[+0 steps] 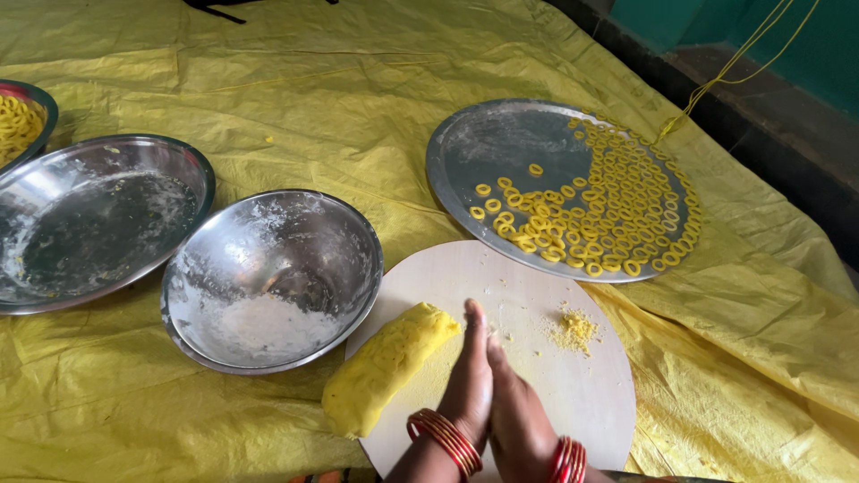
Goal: The person rolls small pieces of yellow dough between their palms to form thin ropes, then joins the ends to make small rings. The rings are placed on a large metal tray. The person occasionally dips their fingers into a bowl of white powder to reduce stickiness.
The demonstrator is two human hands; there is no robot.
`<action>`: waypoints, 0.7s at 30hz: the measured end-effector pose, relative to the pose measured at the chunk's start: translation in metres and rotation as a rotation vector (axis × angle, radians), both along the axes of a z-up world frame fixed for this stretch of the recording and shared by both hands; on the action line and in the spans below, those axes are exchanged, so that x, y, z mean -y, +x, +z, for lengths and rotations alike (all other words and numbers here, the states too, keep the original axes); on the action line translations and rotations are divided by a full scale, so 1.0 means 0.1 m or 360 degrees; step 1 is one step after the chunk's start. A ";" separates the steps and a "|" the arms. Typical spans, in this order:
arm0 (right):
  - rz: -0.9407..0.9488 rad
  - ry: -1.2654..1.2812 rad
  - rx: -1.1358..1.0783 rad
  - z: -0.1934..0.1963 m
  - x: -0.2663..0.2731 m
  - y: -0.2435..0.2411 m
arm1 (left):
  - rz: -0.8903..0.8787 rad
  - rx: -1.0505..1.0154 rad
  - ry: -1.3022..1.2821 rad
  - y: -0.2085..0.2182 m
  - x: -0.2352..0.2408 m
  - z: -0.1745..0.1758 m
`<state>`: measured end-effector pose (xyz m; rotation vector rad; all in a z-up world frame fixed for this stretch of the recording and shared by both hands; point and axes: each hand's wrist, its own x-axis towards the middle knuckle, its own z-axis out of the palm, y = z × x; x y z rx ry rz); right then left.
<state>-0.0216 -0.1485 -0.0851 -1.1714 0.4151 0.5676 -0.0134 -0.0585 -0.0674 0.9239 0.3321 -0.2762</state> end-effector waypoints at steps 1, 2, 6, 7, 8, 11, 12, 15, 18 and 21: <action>0.0003 0.0096 0.0038 0.03 -0.01 -0.05 | 0.0026 0.0007 -0.0057 0.02 0.00 -0.04; 0.0002 0.0194 0.0079 0.07 -0.02 -0.09 | 0.0049 0.0019 -0.0113 0.05 0.00 -0.07; 0.0024 0.0424 -0.0031 0.19 0.02 -0.16 | 0.0132 -0.0245 -0.0234 0.10 0.01 -0.05; 0.0074 0.0415 0.0075 0.21 0.03 -0.17 | 0.0213 -0.0329 -0.0290 0.10 0.02 -0.03; 0.0127 0.0409 0.0178 0.21 0.02 -0.18 | 0.0298 -0.0415 -0.0340 0.07 0.02 0.00; 0.0149 0.0186 0.0378 0.21 0.00 -0.08 | 0.0255 -0.0454 -0.0134 0.02 0.08 0.08; 0.0131 0.0078 0.0427 0.20 0.00 -0.02 | 0.0189 -0.0428 -0.0004 0.01 0.11 0.10; 0.0343 -0.0530 0.0702 0.19 0.05 0.23 | 0.0168 -0.0448 0.0068 -0.03 0.15 0.13; 0.0379 -0.0693 0.0706 0.13 0.12 0.39 | 0.0300 -0.0172 -0.0061 -0.03 0.16 0.11; 0.0385 -0.0524 0.0866 0.01 0.10 0.40 | 0.0610 0.0024 0.0105 -0.04 0.18 0.08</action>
